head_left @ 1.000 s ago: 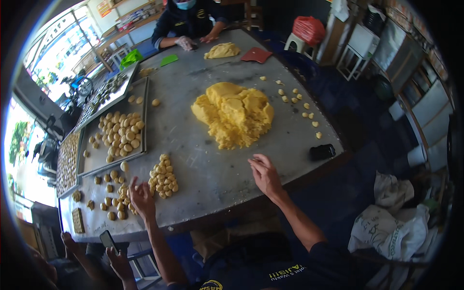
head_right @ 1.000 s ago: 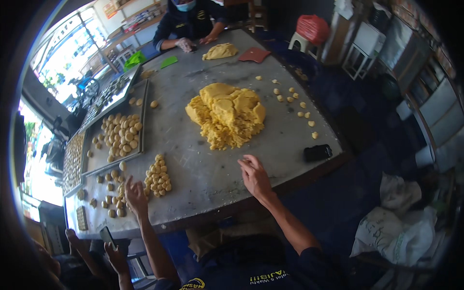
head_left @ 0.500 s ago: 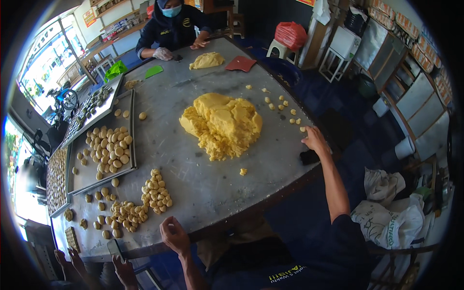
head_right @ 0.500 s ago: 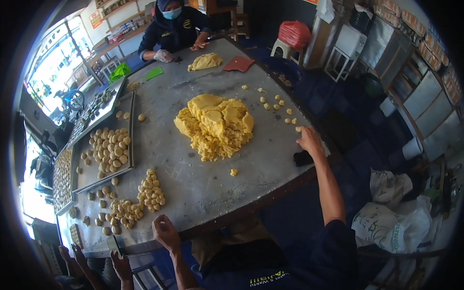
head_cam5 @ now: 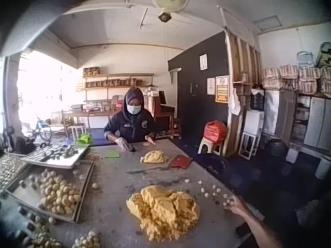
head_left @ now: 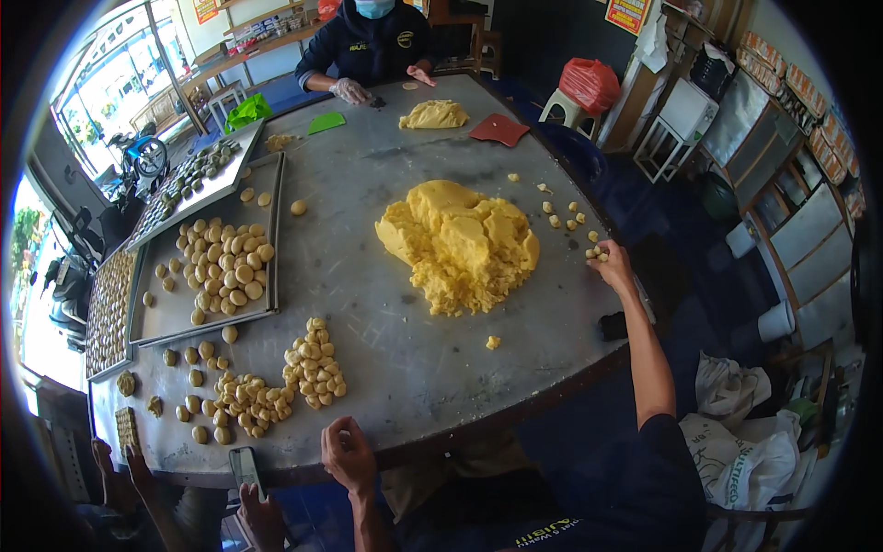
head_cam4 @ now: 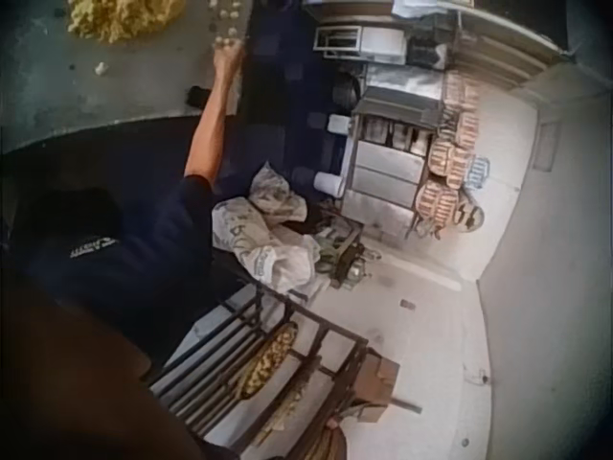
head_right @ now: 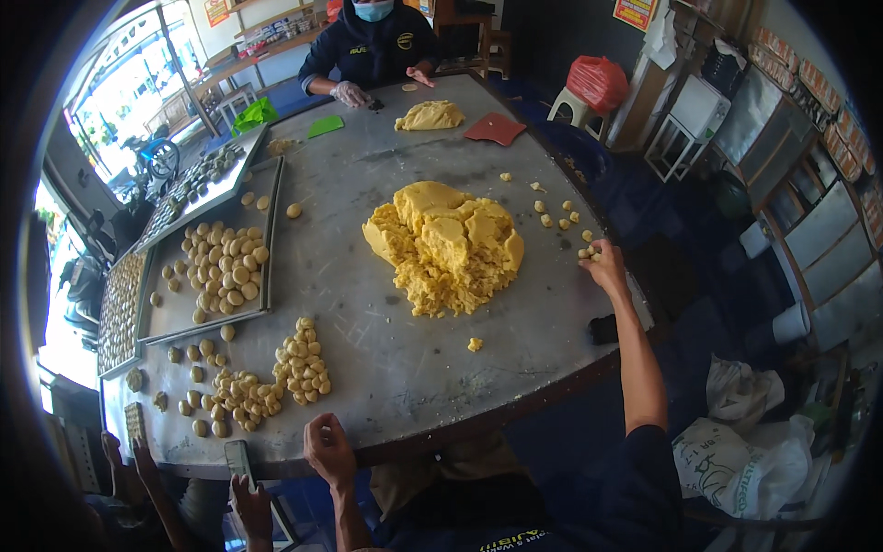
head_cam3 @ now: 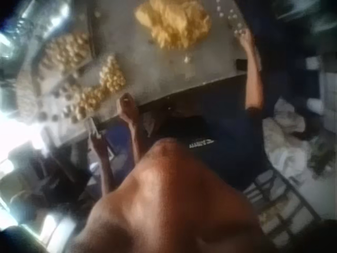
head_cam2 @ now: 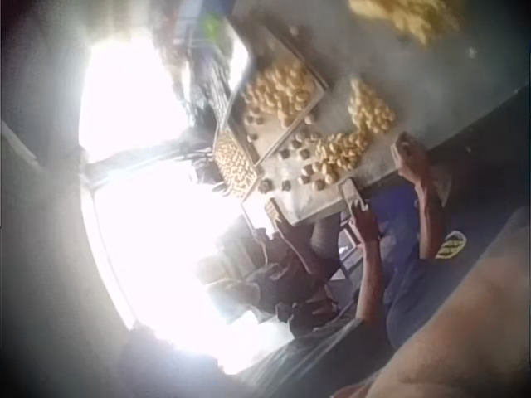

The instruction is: The person rolls and shapes small balls of yellow dough by hand on a metal table, placing them into a tray.

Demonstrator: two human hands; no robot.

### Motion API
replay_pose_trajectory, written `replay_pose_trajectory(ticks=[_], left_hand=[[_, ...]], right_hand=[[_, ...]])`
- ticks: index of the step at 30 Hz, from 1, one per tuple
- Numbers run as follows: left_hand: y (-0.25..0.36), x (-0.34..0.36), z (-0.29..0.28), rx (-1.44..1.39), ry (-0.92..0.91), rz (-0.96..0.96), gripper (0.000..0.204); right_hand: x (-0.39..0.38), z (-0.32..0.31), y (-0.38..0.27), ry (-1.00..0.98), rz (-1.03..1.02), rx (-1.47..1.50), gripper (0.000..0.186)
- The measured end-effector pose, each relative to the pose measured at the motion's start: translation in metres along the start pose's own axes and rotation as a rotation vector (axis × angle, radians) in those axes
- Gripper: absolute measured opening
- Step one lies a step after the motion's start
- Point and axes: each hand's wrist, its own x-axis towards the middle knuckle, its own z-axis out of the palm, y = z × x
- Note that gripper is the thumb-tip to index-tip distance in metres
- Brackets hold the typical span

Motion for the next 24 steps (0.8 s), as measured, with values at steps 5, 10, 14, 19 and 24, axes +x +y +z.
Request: replay_pose_trajectory(ticks=[5,10,14,19,24], left_hand=[[0.005,0.002,-0.001,0.011,0.005,-0.009,0.006],[-0.001,0.003,-0.005,0.028,0.010,0.007,0.008],[0.000,0.003,0.003,0.020,-0.008,0.038,0.008],[0.000,0.003,-0.008,0.071,0.028,-0.025,0.008],[0.004,0.002,-0.001,0.061,0.028,-0.050,0.008]], right_hand=[[0.030,0.017,0.005,0.088,-0.122,0.225,0.052],[0.054,0.060,-0.027,0.241,-0.155,-0.098,0.057],[0.093,0.068,-0.016,0.272,-0.320,-0.080,0.062],[0.087,0.099,-0.073,0.271,-0.504,-0.290,0.055],[0.104,0.069,-0.058,0.176,-0.597,-0.336,0.032]])
